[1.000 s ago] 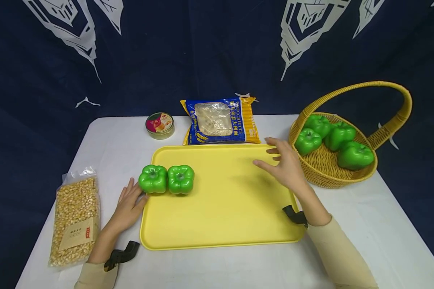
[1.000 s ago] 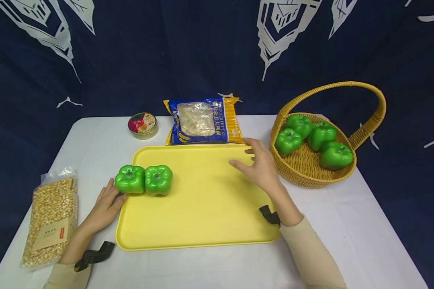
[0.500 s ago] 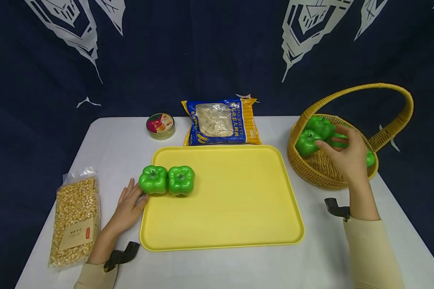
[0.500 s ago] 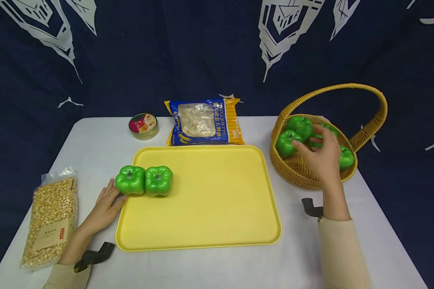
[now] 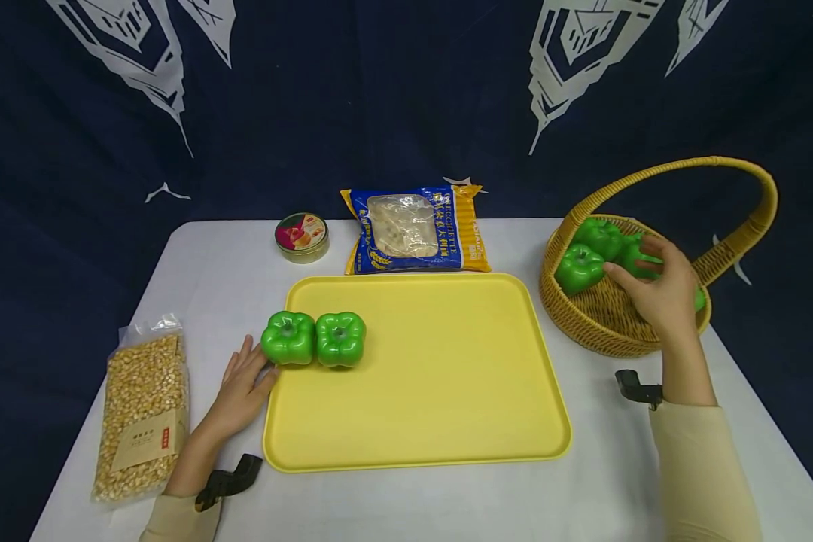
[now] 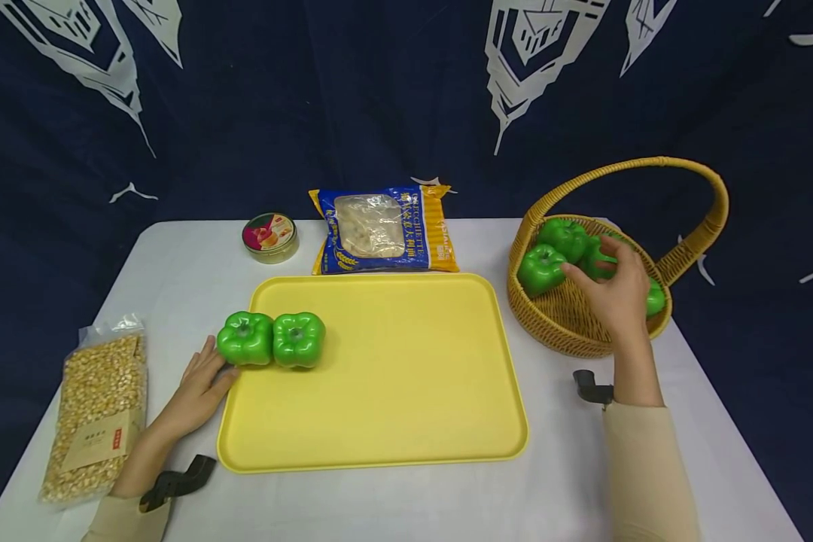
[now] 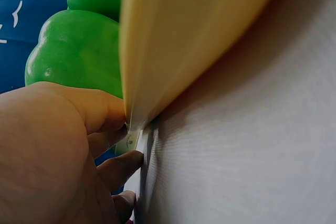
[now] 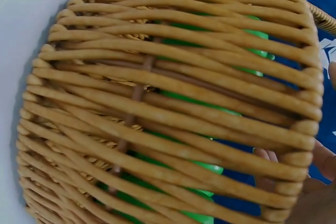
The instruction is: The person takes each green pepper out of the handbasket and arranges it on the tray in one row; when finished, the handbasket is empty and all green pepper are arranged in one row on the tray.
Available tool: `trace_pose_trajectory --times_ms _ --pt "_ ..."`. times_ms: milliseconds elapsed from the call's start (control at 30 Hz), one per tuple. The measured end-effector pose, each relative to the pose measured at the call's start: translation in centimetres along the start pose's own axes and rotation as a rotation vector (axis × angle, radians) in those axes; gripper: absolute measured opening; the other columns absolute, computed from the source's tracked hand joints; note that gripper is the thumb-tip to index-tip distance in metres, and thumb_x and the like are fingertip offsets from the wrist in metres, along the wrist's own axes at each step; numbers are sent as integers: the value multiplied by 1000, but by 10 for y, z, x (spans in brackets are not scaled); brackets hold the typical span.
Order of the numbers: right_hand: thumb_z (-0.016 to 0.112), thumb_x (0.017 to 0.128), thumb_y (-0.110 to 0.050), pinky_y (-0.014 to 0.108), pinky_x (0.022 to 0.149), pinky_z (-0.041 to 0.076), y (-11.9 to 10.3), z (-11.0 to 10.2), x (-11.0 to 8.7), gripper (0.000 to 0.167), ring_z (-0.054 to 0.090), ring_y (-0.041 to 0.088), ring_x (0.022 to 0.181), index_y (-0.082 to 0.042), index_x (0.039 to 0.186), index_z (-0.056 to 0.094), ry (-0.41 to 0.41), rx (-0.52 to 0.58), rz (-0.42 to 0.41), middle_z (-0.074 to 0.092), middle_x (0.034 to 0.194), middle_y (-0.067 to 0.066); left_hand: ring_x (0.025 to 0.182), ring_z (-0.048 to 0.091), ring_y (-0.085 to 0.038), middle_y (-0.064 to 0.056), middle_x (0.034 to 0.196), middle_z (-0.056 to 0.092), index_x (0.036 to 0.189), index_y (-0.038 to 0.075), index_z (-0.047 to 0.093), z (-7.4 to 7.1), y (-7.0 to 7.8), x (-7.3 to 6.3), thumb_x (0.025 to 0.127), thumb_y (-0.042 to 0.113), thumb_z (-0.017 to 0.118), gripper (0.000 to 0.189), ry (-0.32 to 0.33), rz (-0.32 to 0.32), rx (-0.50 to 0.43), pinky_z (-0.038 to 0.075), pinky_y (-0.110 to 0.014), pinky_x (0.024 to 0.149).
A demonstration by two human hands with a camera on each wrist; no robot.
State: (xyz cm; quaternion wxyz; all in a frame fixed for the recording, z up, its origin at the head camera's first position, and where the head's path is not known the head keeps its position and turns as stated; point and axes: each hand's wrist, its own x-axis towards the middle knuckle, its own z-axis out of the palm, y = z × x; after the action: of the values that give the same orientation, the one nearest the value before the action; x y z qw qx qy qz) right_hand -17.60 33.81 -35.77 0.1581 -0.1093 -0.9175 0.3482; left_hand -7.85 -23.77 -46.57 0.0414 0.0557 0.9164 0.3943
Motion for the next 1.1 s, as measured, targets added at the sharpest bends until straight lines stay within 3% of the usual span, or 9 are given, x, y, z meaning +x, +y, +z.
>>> trace_pose_trajectory --times_ms 200,533,700,933,1100 --pt "68 89 -43 18 74 37 3 3 2 79 51 42 123 -7 151 33 -30 -6 4 42 148 22 151 -3 -43 -29 157 23 149 -6 31 0 0 0 103 17 44 53 -3 -1 -3 -7 -61 118" --pt "67 89 -47 13 70 36 8 9 1 84 50 43 125 -8 153 29 -85 -14 26 39 150 22 151 -3 -43 -28 157 24 149 -5 32 0 0 -1 103 17 45 53 -1 -1 4 -7 -61 118" --pt "66 90 -46 8 66 35 9 12 1 83 51 45 124 -6 153 29 -102 -20 17 41 148 25 150 -2 -45 -30 156 24 148 -7 33 0 0 -1 102 16 45 52 6 9 1 -6 -62 118" --pt "66 90 -45 15 71 38 11 18 4 83 51 46 124 -5 153 28 -124 -19 11 40 148 25 150 -2 -44 -30 156 25 148 -7 33 -1 1 -2 102 16 45 53 2 3 -5 -7 -62 118" --pt "67 91 -42 12 68 37 12 21 5 83 51 47 123 -4 153 28 -143 -13 -7 41 147 27 150 -2 -44 -30 156 24 148 -6 33 -1 2 -1 103 17 45 52 4 5 -4 -7 -62 118"
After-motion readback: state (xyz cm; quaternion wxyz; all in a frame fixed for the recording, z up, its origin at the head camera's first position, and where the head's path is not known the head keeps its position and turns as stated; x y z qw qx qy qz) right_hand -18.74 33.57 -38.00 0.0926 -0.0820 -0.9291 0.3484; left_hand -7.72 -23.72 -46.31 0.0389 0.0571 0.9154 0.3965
